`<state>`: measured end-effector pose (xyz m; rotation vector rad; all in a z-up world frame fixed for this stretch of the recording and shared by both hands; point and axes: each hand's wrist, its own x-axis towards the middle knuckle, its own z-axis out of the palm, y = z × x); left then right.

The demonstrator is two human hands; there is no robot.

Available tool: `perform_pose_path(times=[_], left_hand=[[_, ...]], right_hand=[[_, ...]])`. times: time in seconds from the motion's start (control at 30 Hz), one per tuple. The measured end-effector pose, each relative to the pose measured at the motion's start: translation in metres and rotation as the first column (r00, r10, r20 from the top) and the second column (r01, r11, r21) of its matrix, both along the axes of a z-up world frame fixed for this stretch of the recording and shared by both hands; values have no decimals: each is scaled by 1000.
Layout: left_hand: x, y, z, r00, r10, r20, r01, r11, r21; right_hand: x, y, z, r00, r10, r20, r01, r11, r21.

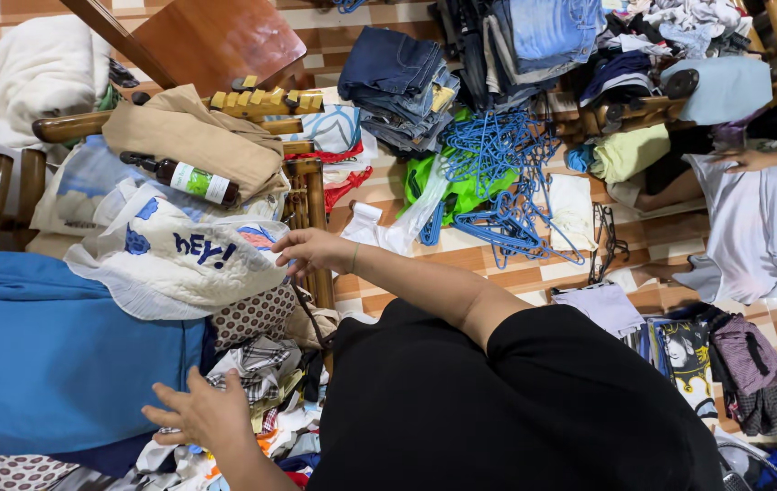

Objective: The person sorts through a pile of clothes and other items on a wooden chair, picking up various garments and placing them into a clear plastic bag. They also handle a small bottle and a patterned cloth, moving them around the pile.

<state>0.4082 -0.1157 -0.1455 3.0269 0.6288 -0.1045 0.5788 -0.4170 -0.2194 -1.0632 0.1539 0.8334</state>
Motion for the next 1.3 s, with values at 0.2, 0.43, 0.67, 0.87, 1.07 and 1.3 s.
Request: perform_pose_path(times=[0.2, 0.43, 0.67, 0.87, 1.07, 1.3], left_hand=[[4, -5, -7, 1000, -23, -6, 23, 1000, 16], [2, -12, -11, 999, -20, -49, 21, 999, 26], [-3, -13, -11, 997, -14, -78, 16, 999, 29], [-7, -15, -16, 997, -53, -56, 54, 999, 9], [-8, -17, -16, 995, -94, -36, 94, 995, 21], [-4, -21, -19, 993, -114, -17, 113, 993, -14]], right_hand=[[5, -13, 3, 998, -67, -7, 67, 998, 17], [4, -14, 1, 997, -74, -25, 76, 996, 56], [-3, -15, 5, 996, -77, -34, 78, 997, 23], [-6, -16, -3, 993, -97, -68, 98, 995, 17], [-13, -20, 4, 987, -141, -71, 141, 990, -1], [-20, -25, 0, 987, -147, -70, 146, 989, -18]])
